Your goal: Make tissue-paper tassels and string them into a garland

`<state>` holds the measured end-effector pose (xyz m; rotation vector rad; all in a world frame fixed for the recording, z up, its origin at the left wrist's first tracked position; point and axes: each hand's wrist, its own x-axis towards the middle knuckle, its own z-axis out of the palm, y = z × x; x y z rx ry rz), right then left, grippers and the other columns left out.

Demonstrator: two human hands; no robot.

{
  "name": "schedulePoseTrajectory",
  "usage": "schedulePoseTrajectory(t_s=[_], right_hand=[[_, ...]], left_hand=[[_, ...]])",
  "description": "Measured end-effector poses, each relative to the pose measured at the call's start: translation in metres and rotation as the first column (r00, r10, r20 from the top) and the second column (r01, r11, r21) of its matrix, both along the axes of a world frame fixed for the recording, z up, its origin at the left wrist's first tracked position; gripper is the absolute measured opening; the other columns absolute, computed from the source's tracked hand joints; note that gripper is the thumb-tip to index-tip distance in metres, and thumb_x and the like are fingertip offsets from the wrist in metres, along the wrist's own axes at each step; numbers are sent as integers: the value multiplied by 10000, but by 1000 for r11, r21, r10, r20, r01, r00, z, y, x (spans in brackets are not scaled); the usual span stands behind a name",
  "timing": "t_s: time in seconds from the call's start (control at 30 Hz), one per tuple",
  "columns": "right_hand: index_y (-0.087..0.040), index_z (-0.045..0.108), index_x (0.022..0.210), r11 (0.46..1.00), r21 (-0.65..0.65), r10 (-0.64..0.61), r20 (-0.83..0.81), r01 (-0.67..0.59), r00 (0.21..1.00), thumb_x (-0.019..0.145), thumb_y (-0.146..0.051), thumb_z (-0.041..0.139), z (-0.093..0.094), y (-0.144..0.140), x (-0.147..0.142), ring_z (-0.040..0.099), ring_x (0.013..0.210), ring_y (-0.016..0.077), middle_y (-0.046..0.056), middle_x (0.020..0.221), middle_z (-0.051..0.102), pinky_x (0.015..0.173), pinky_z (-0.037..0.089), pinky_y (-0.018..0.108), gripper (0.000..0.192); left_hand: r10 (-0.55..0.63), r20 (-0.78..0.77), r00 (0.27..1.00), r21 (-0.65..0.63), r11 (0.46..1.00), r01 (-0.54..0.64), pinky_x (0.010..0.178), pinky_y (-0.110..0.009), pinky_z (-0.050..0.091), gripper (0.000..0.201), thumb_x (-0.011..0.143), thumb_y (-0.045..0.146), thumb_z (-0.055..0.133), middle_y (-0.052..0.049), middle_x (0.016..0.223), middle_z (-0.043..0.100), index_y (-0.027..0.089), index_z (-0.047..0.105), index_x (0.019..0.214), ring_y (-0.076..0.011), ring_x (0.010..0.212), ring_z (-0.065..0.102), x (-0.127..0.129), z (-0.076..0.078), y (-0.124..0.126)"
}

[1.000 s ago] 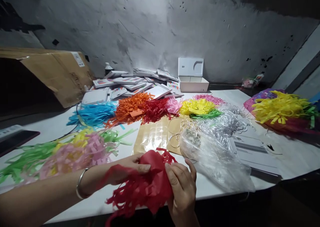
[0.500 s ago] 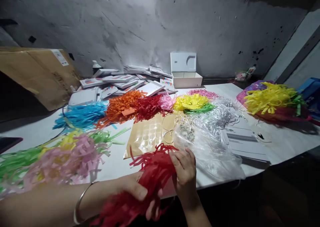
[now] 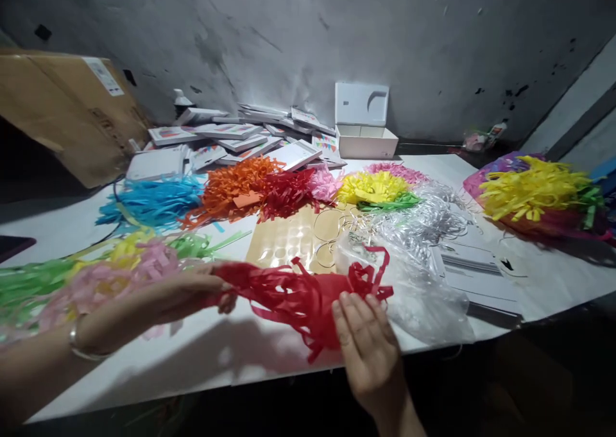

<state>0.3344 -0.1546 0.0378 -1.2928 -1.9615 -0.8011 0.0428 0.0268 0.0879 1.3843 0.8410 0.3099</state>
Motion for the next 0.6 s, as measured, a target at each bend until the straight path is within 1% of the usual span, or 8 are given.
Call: schedulePoseTrajectory(t_s=[0.1, 0.2, 0.27, 0.3, 0.37, 0.4, 0.47, 0.6], right_hand=[[-50, 669, 1207, 987, -87, 130, -31, -132, 991, 940, 16, 338, -24, 9, -40, 655, 1182, 272, 148, 1180, 730, 1017, 531, 454, 431], [-47, 701, 1127, 967, -138, 204, -82, -214, 975, 898, 48, 334, -40, 18, -74, 687, 1128, 289, 137, 1147, 744, 975, 566, 453, 443], [-46, 700, 1120, 955, -172, 227, -101, -242, 969, 896, 42, 340, -46, 23, -91, 693, 1117, 292, 137, 1148, 744, 972, 574, 456, 433], [-48, 699, 1119, 949, -191, 231, -111, -249, 966, 902, 30, 345, -48, 25, -98, 691, 1120, 293, 140, 1155, 741, 974, 575, 459, 422], [-74, 701, 1107, 938, -237, 229, -127, -253, 965, 920, 3, 357, -52, 27, -109, 680, 1141, 293, 141, 1175, 734, 980, 575, 463, 399], [-94, 702, 1099, 932, -264, 219, -132, -248, 967, 929, -11, 364, -53, 28, -112, 672, 1156, 288, 137, 1189, 730, 985, 573, 462, 387], [-124, 692, 1123, 921, -323, 189, -125, -220, 974, 943, -31, 379, -54, 28, -114, 658, 1180, 275, 124, 1224, 716, 998, 562, 459, 373], [-131, 637, 1245, 910, -367, 158, -124, -193, 980, 1018, -218, 449, -53, 23, -101, 646, 1194, 253, 101, 1260, 702, 1051, 495, 429, 307]], left_hand=[[254, -94, 963, 248, 942, -225, 774, -349, 576, 294, 873, 297, 471, -11, 850, 717, 154, 605, 1093, -184, 802, 703, -33, 9, 10], [467, -111, 877, 527, 776, -346, 971, -434, 528, 374, 903, 361, 545, -97, 1152, 679, 144, 547, 1208, -247, 1087, 647, -49, 11, -6], [359, -76, 930, 755, 630, -181, 1045, -429, 483, 376, 907, 357, 594, -105, 1248, 640, 179, 547, 1234, -259, 1188, 587, -46, 5, -31], [216, -89, 972, 866, 498, -32, 1048, -425, 483, 370, 913, 344, 601, -105, 1252, 643, 195, 550, 1248, -262, 1188, 586, -41, 0, -45], [-93, -253, 963, 908, 321, 270, 1053, -414, 485, 385, 932, 320, 615, -106, 1257, 657, 214, 542, 1295, -261, 1176, 594, -27, -15, -72], [-164, -310, 937, 901, 264, 344, 1072, -450, 468, 383, 943, 318, 609, -110, 1236, 677, 200, 540, 1301, -272, 1157, 606, -20, -25, -81], [-166, -363, 917, 891, 226, 394, 999, -455, 511, 310, 965, 232, 556, -121, 1176, 702, 164, 562, 1267, -274, 1076, 637, -12, -44, -91], [-79, -365, 928, 900, 227, 373, 888, -402, 553, 244, 956, 66, 459, -137, 1115, 707, 136, 634, 1112, -247, 993, 653, -22, -70, -83]])
